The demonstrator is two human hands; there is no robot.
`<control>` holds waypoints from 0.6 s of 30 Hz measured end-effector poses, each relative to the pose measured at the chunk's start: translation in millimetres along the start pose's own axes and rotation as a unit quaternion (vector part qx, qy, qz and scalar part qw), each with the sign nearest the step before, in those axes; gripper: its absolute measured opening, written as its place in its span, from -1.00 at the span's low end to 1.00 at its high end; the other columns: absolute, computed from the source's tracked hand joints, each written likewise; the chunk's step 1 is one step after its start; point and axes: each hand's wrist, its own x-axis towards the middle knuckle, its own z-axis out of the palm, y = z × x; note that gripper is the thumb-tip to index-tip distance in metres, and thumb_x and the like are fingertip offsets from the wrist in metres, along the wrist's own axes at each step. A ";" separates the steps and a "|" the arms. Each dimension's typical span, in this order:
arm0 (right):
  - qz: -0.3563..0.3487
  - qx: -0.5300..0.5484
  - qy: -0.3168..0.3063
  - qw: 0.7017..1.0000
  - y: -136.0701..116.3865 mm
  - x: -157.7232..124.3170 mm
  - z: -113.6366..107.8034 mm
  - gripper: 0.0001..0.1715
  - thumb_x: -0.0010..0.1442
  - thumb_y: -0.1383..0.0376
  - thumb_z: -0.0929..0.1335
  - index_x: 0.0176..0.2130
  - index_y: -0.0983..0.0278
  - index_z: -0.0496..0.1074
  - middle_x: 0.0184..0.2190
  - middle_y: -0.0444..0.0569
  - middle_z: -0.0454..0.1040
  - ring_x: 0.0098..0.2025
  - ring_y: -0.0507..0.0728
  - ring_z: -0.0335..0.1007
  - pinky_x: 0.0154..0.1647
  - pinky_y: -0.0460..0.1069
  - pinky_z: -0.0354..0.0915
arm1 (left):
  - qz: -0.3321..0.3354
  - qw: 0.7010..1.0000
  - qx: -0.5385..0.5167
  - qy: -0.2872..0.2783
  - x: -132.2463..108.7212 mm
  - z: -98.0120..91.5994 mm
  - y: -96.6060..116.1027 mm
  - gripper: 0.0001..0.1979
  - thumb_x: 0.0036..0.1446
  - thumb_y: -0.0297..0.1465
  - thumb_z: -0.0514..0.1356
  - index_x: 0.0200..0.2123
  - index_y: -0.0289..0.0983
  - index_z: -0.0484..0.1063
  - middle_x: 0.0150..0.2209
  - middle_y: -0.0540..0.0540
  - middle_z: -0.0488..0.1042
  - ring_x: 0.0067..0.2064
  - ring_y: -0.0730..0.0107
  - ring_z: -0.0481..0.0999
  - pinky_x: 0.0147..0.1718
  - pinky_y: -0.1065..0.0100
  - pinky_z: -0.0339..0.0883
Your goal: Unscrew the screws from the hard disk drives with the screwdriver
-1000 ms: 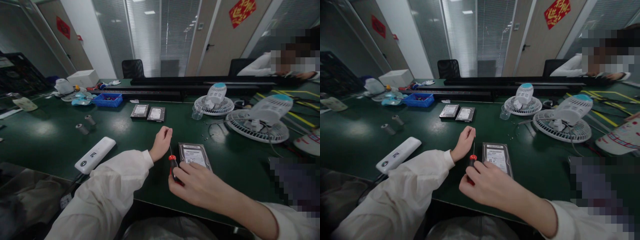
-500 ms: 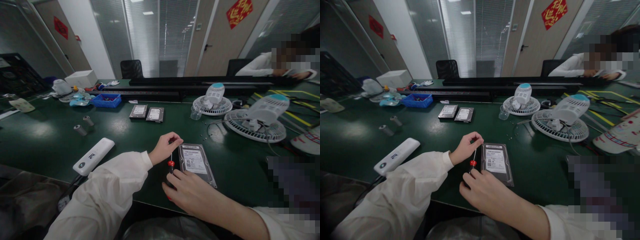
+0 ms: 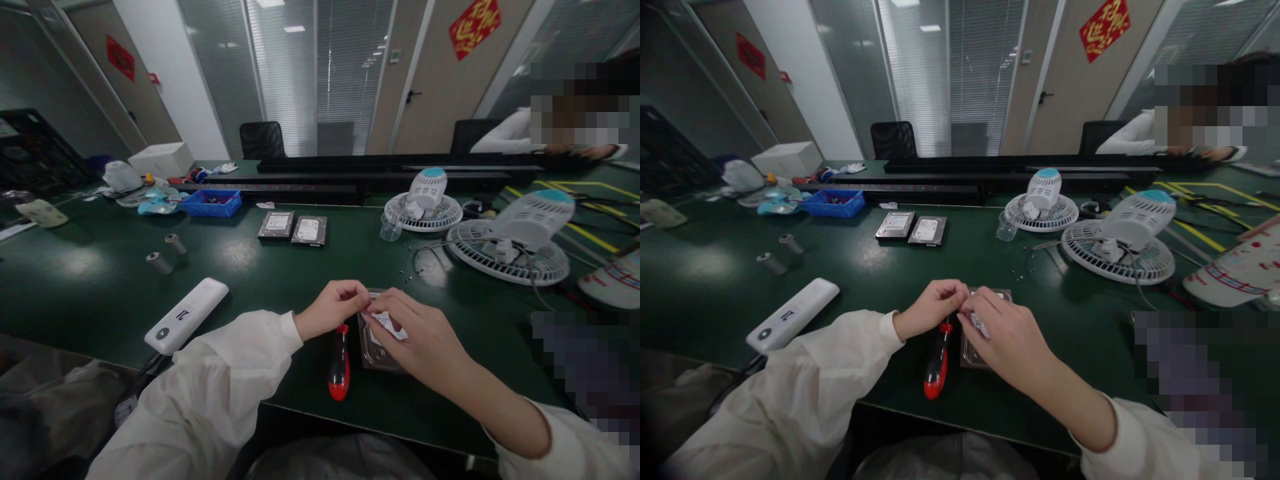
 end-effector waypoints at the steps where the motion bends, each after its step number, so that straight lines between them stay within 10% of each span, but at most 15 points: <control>1: 0.008 0.010 0.007 1.000 0.9 -0.4 1.7 -0.81 0.53 0.33 0.30 -0.18 0.29 0.46 -0.29 -0.02 0.59 -0.38 0.08 0.56 -0.41 -0.05 0.40 | 0.000 1.000 -0.006 -0.005 -0.2 -0.1 0.4 -0.29 0.16 0.31 0.35 -0.42 -0.28 0.45 -0.41 -0.02 0.44 -0.34 0.37 0.42 -0.26 0.31 0.33; 18: 0.035 0.004 0.022 0.999 4.1 -3.0 11.3 -0.84 0.43 0.39 0.35 -0.23 0.35 0.52 -0.34 -0.01 0.59 -0.50 0.02 0.40 -0.44 -0.05 0.37 | 0.010 1.000 0.000 -0.003 -2.9 0.0 1.6 -0.33 0.19 0.24 0.39 -0.46 -0.29 0.49 -0.43 -0.02 0.46 -0.35 0.37 0.42 -0.28 0.32 0.34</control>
